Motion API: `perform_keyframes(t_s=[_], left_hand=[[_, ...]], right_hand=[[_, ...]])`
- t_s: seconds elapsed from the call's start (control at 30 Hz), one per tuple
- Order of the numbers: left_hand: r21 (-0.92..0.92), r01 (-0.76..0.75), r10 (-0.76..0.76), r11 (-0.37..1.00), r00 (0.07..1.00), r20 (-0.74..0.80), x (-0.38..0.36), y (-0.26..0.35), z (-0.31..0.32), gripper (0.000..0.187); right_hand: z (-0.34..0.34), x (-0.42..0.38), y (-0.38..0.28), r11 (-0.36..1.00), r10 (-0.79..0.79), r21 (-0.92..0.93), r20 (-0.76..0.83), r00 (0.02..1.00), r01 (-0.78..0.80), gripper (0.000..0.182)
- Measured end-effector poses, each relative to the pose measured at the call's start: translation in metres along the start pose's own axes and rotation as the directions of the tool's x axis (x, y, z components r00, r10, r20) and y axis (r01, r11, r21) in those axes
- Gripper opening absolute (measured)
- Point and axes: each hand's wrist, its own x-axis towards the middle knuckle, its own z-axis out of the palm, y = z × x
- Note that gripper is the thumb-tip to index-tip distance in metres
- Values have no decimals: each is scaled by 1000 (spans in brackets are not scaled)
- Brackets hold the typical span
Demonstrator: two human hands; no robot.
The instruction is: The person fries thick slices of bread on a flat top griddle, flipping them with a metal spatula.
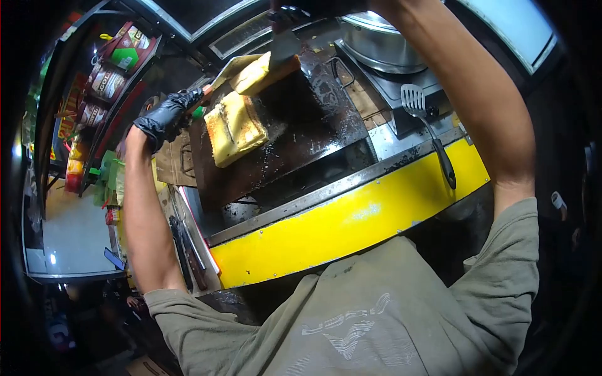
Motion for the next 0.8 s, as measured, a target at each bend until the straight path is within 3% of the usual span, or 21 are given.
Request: perform_keyframes(t_s=[0.07,0.1,0.13,0.17,0.2,0.23,0.27,0.3,0.33,0.37,0.4,0.43,0.47,0.53,0.6,0.63,0.8], left_hand=[[-126,-100,96,987,995,-36,-24,11,16,58],[-102,31,-33,994,999,-16,-18,4,18,58],[-133,-23,32,991,997,68,-20,0,23,61],[-183,9,10,983,995,101,-23,-5,30,53],[-236,44,-12,971,991,133,-23,-14,36,45],[-282,-198,231,939,969,87,-10,-44,48,45],[-233,-484,498,844,867,3,7,-81,63,38],[-152,-724,721,673,688,-81,24,-118,78,35],[-255,-680,699,687,715,-25,2,-115,75,37],[-102,-700,693,707,715,-93,-16,-120,74,36],[53,-694,692,718,705,-156,-29,-127,76,35],[-121,-611,586,782,787,-193,-39,-136,78,34],[-164,-608,556,777,784,-276,-44,-148,83,35],[-290,-256,191,922,953,-235,-64,-158,85,37],[-273,-329,260,904,930,-262,-67,-172,90,38],[-252,-400,327,881,900,-288,-65,-179,91,39],[-232,-435,383,870,893,-238,-55,-194,94,36]], right_hand=[[-7,-10,10,953,134,279,-33,990,-120,42],[-8,-19,17,780,233,596,11,973,-193,38],[-12,-31,28,783,237,585,33,971,-211,38],[-19,-47,43,962,90,247,126,988,-119,42],[-27,-67,57,993,-22,-104,274,962,52,48],[-18,-95,63,990,70,-132,163,984,-49,47],[-9,-123,68,979,161,-137,50,986,-152,46],[7,-142,65,960,220,-177,6,975,-216,41],[10,-159,68,917,238,-341,54,970,-206,38],[4,-175,75,842,166,-537,152,974,-60,37],[17,-188,74,936,213,-307,107,971,-171,32],[30,-202,73,965,259,-50,62,964,-256,28],[36,-210,78,968,237,-106,70,969,-229,32],[59,-217,93,953,299,57,-9,954,-298,38],[80,-209,121,939,342,43,-52,938,-340,39],[86,-205,139,967,254,11,-50,966,-254,39],[125,-173,179,932,360,51,-240,902,-358,38]])
